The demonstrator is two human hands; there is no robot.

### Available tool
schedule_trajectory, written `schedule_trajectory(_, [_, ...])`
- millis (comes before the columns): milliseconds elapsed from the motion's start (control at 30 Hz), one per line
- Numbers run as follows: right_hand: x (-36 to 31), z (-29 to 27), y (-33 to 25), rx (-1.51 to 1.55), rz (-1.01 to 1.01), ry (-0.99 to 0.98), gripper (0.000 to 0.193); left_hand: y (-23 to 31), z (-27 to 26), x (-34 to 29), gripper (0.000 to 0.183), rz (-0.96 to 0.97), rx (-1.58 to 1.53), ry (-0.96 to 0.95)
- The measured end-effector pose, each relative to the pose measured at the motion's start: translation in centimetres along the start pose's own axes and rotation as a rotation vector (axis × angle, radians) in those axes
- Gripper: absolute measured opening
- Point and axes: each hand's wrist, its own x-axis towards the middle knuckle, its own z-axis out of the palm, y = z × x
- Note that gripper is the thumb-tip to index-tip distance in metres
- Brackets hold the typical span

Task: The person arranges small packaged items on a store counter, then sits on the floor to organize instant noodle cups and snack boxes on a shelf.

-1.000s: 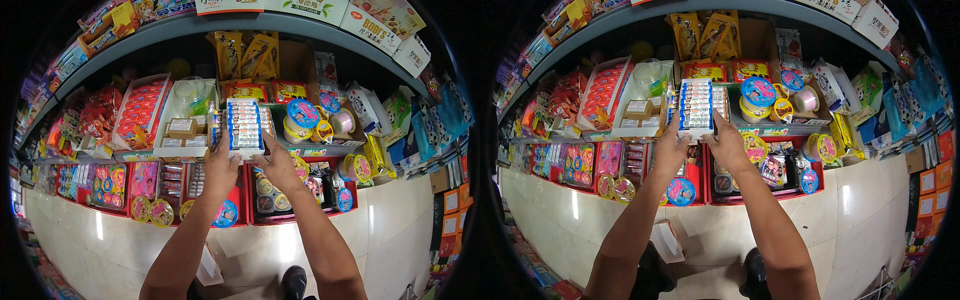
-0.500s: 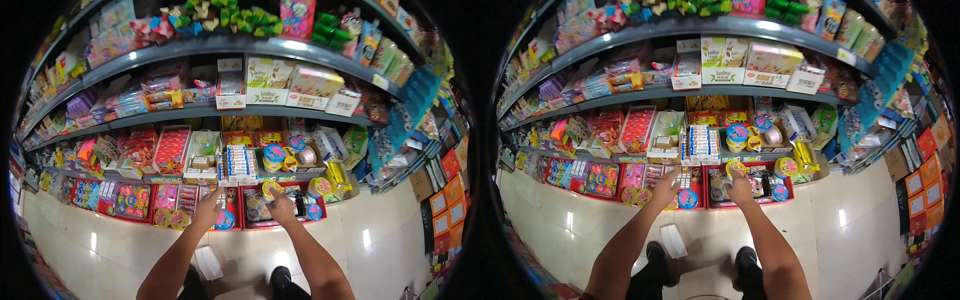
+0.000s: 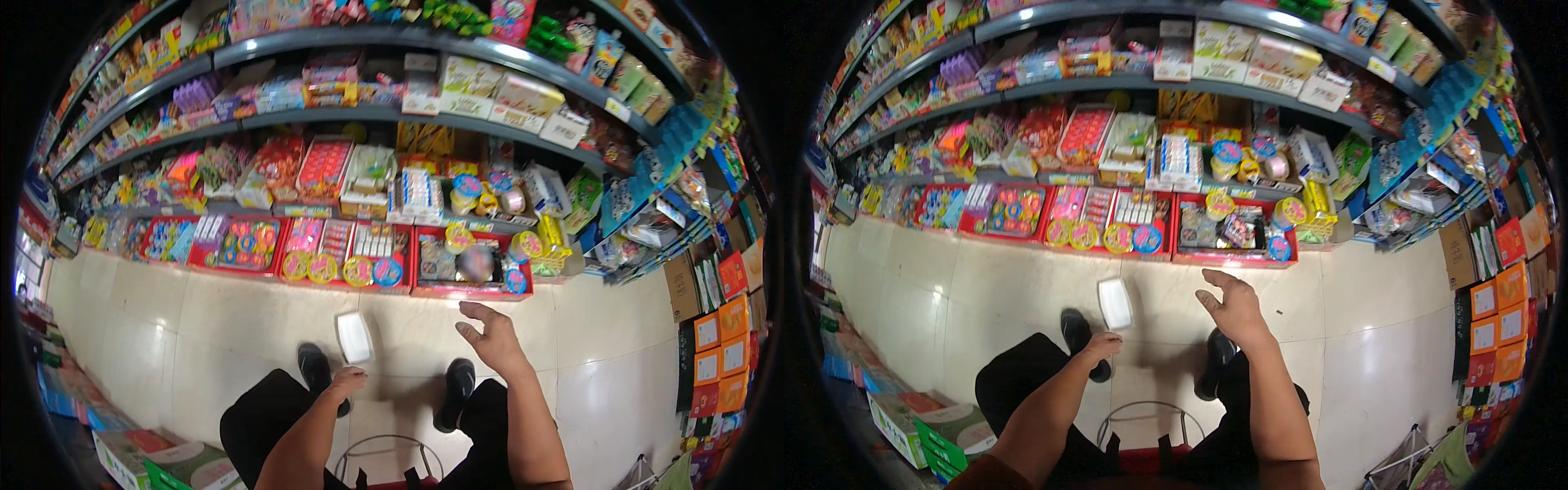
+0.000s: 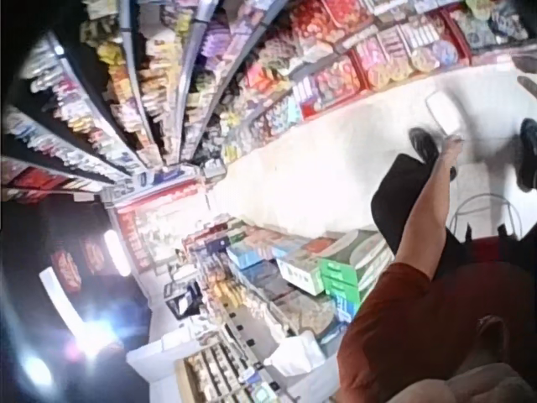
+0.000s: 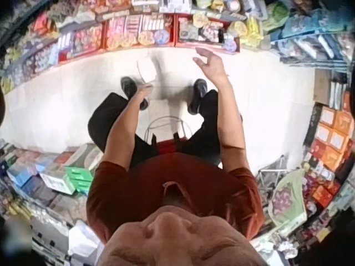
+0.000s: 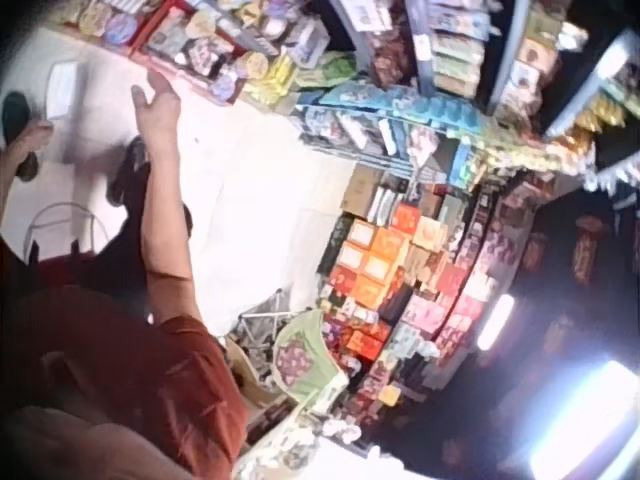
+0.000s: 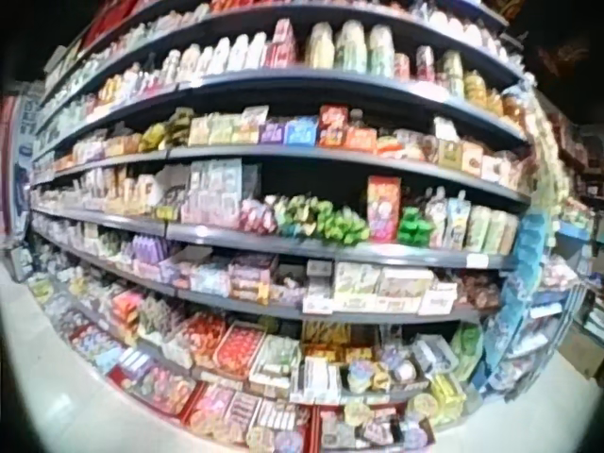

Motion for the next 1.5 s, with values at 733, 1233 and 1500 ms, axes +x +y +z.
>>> schedule_trajectory(733, [2.5,3.6,-1.1,-0.373,-0.247,-0.29,0.047,-8.9,-1.2,12.7,0.026,-0.007,0.735,0.497])
schedule_trajectory(1233, [-7.4,1.4,0.4,0.231,-0.107,-0.083,0.057,9.8,11.5,-12.6,0.047,-0.215,-0.751,-0.537])
schedule_trajectory(1500, [-21.5,-1.6,2.1,0.995,-0.174,-0.199,0.063,8.7,12.5,-20.0,0.07,-0.56,-0.945,-1.137])
